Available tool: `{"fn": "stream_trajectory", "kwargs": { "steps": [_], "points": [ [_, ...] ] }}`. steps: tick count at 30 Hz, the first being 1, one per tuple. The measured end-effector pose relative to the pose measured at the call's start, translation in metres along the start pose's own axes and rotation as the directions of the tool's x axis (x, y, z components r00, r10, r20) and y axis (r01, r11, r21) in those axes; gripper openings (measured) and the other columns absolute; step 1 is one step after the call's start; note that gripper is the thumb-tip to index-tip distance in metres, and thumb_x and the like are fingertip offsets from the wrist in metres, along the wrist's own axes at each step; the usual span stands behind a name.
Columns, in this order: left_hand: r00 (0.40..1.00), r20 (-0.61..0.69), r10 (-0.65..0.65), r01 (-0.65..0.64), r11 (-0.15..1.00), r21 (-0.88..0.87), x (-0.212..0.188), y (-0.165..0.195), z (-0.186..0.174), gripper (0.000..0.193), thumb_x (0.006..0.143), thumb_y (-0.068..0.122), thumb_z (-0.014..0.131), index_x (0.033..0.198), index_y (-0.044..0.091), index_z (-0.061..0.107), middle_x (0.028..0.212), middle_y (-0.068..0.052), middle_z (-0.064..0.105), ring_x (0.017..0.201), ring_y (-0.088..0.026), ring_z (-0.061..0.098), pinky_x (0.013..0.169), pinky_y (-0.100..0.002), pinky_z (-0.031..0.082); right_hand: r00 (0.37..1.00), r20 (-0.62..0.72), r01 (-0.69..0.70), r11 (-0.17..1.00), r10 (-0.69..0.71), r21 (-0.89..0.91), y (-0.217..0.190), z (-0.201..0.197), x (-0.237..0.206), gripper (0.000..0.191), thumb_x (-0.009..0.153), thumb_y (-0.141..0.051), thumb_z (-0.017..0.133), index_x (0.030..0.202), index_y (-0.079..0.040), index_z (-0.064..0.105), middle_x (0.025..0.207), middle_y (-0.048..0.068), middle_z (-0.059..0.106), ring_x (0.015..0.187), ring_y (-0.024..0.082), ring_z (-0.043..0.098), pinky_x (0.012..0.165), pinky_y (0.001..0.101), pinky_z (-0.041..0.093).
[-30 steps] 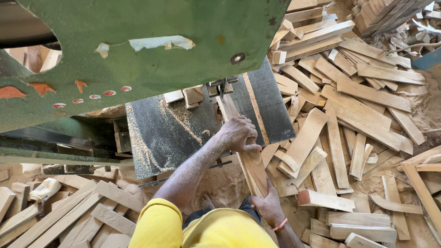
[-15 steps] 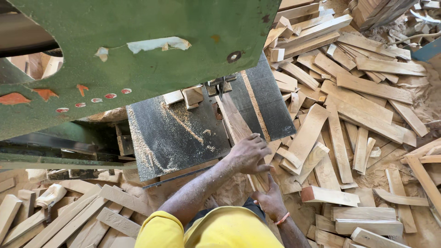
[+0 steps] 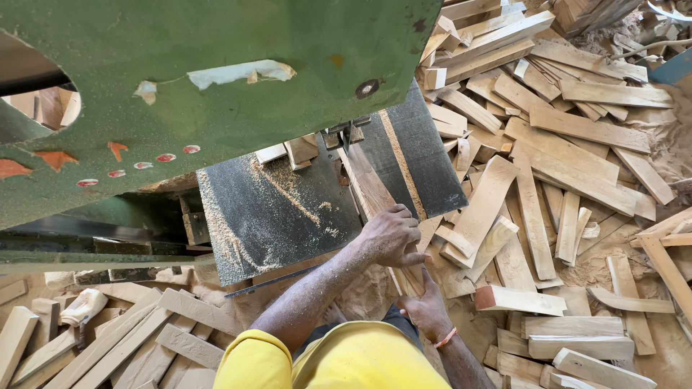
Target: The person cuts curved wooden pieces on a bandsaw, guiding each piece past the blade by hand and repositioning the wood to make successive cuts. They pick up new offcut pieces from the surrounding pile, trim them, and set the cut pieces aside.
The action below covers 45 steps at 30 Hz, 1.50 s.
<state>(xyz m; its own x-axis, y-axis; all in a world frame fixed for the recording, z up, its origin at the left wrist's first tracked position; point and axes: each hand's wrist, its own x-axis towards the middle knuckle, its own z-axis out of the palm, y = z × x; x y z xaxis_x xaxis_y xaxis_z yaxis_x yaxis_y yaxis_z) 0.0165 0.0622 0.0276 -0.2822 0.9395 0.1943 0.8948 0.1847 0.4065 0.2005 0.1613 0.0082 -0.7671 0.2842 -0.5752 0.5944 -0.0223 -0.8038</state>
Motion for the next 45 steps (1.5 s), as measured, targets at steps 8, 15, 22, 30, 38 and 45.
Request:
{"fn": "stream_trajectory", "kwargs": {
  "steps": [8, 15, 22, 30, 38, 45],
  "points": [
    [1.0, -0.011, -0.02, 0.019, 0.999, -0.026, 0.001, -0.004, 0.001, 0.059, 0.089, 0.068, 0.063, 0.079, 0.011, 0.073, 0.081, -0.007, 0.065, 0.092, -0.025, 0.063, 0.099, -0.04, 0.046, 1.0, -0.006, -0.014, 0.999, 0.014, -0.036, -0.002, 0.001, 0.007, 0.093, 0.063, -0.007, 0.068, 0.151, -0.011, 0.038, 0.105, 0.008, 0.068, 0.076, 0.015, 0.068, 0.056, 0.0315, 0.06],
    [0.999, -0.006, -0.04, 0.04, 0.998, -0.058, 0.001, -0.006, -0.002, 0.057, 0.089, 0.067, 0.063, 0.076, 0.012, 0.072, 0.08, -0.006, 0.065, 0.091, -0.025, 0.062, 0.099, -0.04, 0.046, 0.999, 0.005, 0.04, 0.999, -0.04, -0.001, -0.005, 0.004, 0.006, 0.088, 0.064, -0.006, 0.068, 0.148, -0.007, 0.043, 0.109, 0.01, 0.069, 0.077, 0.017, 0.067, 0.057, 0.0312, 0.06],
    [0.999, -0.014, -0.034, 0.033, 0.998, -0.055, 0.0, -0.007, -0.007, 0.055, 0.089, 0.064, 0.064, 0.076, 0.012, 0.072, 0.081, -0.006, 0.066, 0.092, -0.024, 0.062, 0.1, -0.039, 0.045, 0.999, -0.002, 0.042, 0.999, -0.042, -0.026, -0.011, 0.008, 0.004, 0.087, 0.065, -0.003, 0.067, 0.148, -0.01, 0.044, 0.104, 0.011, 0.07, 0.071, 0.017, 0.067, 0.056, 0.0302, 0.059],
    [0.999, 0.019, -0.038, 0.038, 0.999, -0.016, 0.001, -0.009, -0.013, 0.057, 0.089, 0.066, 0.064, 0.075, 0.012, 0.073, 0.081, -0.005, 0.067, 0.092, -0.023, 0.062, 0.103, -0.04, 0.044, 1.0, -0.002, -0.007, 1.0, 0.007, -0.013, -0.024, 0.013, -0.001, 0.091, 0.066, -0.005, 0.065, 0.152, -0.012, 0.036, 0.102, 0.013, 0.069, 0.066, 0.018, 0.066, 0.056, 0.0308, 0.061],
    [0.998, 0.039, -0.05, 0.051, 0.999, -0.014, 0.004, -0.011, -0.024, 0.058, 0.09, 0.068, 0.062, 0.077, 0.012, 0.072, 0.083, -0.005, 0.069, 0.092, -0.022, 0.064, 0.106, -0.04, 0.044, 0.997, 0.02, 0.078, 0.996, -0.079, 0.042, -0.028, 0.016, 0.003, 0.079, 0.065, -0.004, 0.065, 0.142, -0.005, 0.045, 0.095, 0.011, 0.064, 0.067, 0.018, 0.065, 0.053, 0.0321, 0.058],
    [0.982, -0.18, 0.059, -0.071, 0.996, -0.059, -0.005, -0.003, -0.01, 0.06, 0.089, 0.07, 0.062, 0.077, 0.012, 0.074, 0.085, -0.007, 0.071, 0.1, -0.025, 0.065, 0.115, -0.054, 0.032, 0.978, 0.131, 0.145, 0.981, -0.162, 0.129, 0.004, 0.008, 0.022, 0.059, 0.073, -0.005, 0.072, 0.129, -0.001, 0.054, 0.096, 0.009, 0.066, 0.073, 0.015, 0.067, 0.058, 0.03, 0.059]
  ]
}}
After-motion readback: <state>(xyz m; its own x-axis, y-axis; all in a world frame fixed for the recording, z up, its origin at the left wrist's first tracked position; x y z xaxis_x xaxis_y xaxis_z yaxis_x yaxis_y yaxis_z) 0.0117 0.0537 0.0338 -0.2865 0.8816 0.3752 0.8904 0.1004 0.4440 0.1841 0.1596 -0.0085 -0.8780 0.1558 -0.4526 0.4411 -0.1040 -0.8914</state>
